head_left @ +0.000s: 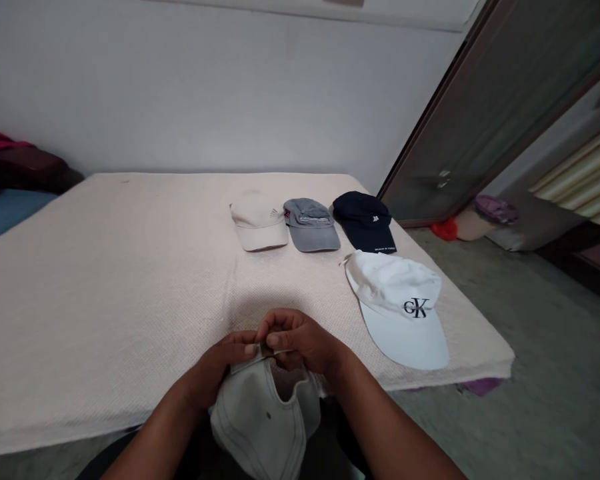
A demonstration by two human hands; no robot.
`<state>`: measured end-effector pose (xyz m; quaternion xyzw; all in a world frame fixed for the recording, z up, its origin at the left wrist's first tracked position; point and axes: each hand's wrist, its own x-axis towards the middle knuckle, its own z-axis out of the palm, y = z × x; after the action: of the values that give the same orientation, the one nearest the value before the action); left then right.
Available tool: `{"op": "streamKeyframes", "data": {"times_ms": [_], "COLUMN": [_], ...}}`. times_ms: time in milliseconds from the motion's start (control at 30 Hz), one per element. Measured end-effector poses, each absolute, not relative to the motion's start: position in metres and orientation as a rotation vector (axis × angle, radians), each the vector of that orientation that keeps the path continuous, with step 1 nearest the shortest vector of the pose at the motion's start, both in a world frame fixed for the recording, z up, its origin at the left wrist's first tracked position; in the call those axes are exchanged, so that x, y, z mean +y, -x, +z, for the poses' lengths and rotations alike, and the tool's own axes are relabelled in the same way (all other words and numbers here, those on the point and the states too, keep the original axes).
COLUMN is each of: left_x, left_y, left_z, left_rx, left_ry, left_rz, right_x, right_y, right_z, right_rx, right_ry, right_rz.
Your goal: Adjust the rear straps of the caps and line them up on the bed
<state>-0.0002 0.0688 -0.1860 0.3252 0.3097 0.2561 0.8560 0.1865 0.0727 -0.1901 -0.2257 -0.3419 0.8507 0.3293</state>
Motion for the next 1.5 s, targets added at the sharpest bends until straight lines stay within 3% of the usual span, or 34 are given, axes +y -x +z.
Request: {"op": "streamKeyframes", "data": {"times_ms": [733,1000,1233,1500], "left_x": [0.071,0.074,0.111,0.120], "left_y": [-0.007,-0.009,0.017,-0.008], "left_z": [-0.178,-0.169,-0.178,-0.184], "left_rx": [0.701,0.810,0.839,0.773], "left_ry": [-0.716,-0.415,-0.134,-0.200], "left_rz": [0.553,0.797,1.110,0.985], "right_x": [0.073,0.073,0.064,0.082], "right_y": [-0.187,-0.203,-0.221,-0.226], "right_z": [-0.192,-0.193,-0.194,-0.186], "right_rx": [-0.956,-0.994,-1.008,-0.519], "right_ry": [0.793,0.847,0.943,0.993], "right_rz": [2.045,1.887,1.972,1.518]}}
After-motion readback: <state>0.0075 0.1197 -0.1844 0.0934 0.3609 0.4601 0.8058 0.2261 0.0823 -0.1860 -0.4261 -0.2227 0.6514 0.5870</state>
